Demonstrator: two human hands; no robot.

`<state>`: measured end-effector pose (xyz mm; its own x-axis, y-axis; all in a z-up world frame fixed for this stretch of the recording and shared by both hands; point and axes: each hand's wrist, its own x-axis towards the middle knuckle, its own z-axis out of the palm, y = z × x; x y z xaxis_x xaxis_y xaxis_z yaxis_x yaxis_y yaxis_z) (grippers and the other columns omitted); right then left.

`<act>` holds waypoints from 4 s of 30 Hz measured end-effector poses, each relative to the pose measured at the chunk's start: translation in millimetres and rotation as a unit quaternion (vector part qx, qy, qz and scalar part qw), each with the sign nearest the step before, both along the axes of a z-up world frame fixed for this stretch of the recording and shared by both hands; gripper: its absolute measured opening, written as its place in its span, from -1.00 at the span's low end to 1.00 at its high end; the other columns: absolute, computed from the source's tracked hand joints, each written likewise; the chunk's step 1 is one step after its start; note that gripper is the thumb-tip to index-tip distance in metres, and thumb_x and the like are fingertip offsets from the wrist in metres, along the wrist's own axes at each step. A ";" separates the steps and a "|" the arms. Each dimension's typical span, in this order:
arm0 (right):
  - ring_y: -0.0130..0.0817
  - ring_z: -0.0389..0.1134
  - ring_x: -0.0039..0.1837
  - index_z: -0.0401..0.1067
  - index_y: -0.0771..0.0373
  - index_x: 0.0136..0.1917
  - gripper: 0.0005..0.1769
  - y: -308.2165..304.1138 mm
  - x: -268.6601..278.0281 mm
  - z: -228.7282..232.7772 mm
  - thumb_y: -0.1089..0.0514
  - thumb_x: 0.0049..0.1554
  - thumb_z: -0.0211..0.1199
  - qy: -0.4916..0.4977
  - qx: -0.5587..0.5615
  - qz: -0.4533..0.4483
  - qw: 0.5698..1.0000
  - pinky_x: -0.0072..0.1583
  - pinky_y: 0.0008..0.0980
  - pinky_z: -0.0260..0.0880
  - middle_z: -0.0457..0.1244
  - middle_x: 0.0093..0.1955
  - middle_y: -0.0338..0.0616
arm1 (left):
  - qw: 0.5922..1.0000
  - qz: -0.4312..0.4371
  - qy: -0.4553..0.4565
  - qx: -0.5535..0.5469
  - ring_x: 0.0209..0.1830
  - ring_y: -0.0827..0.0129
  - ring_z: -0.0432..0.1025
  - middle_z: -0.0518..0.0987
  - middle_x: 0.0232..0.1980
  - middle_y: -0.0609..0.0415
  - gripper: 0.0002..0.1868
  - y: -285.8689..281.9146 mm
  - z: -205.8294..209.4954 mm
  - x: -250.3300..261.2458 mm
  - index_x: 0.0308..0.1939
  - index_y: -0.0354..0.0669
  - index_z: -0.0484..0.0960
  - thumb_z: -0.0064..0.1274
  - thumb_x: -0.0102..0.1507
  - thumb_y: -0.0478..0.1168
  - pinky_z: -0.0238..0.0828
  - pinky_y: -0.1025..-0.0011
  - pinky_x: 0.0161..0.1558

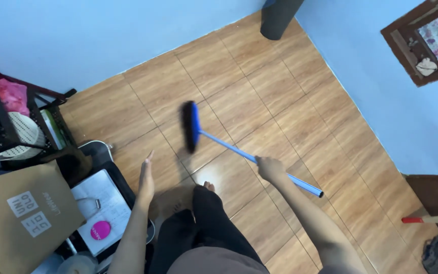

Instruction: Sweeping the tiled floor of a room using a broom.

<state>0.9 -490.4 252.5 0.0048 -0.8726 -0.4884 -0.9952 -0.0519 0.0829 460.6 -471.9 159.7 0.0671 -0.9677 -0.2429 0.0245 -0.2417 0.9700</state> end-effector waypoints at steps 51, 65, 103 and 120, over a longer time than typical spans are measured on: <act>-0.04 0.45 0.19 0.51 0.06 0.17 -0.65 -396.5 426.9 -81.6 0.09 0.09 0.23 -0.084 0.121 0.290 0.946 0.13 0.00 0.48 0.40 0.11 0.00 | 0.981 0.191 0.003 0.034 0.64 0.18 -0.01 0.21 0.60 -0.08 -0.27 -231.7 -5.1 148.1 0.52 -0.23 0.27 -0.58 0.48 0.20 -0.30 0.29 0.55; -0.10 0.40 0.29 0.51 -0.24 0.26 -0.60 -466.0 270.2 -81.3 0.06 0.18 0.12 0.034 0.176 0.102 0.979 0.23 0.05 0.44 0.37 0.23 -0.18 | 0.994 0.095 -0.008 0.051 0.65 0.16 -0.06 0.14 0.63 -0.08 -0.20 -310.4 -15.6 220.7 0.54 -0.12 0.24 -0.65 0.45 0.30 -0.28 0.23 0.56; -0.03 0.44 0.24 0.56 0.00 0.20 -0.66 -414.2 -6.7 -84.9 0.06 0.23 0.07 0.064 0.102 -0.180 0.976 0.23 0.00 0.44 0.41 0.20 -0.04 | 0.995 -0.078 -0.014 0.058 0.67 0.15 -0.09 0.15 0.63 -0.08 -0.19 -417.8 13.4 65.4 0.54 -0.11 0.26 -0.61 0.43 0.32 -0.35 0.20 0.58; -0.04 0.47 0.13 0.44 -0.14 0.36 -0.50 -354.6 189.1 -116.3 0.15 0.16 0.11 -0.134 0.174 -0.062 0.974 0.10 -0.03 0.50 0.41 0.10 -0.06 | 0.985 -0.169 -0.015 0.027 0.64 0.18 0.01 0.20 0.60 -0.09 -0.22 -444.8 11.1 -12.1 0.51 -0.24 0.27 -0.51 0.46 0.28 -0.21 0.25 0.56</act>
<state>189.9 -845.0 136.1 0.0790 -0.6558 -0.7508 -0.9790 0.0910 -0.1824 448.6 -916.7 170.8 -0.2483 -0.9218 -0.2977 -0.0953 -0.2826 0.9545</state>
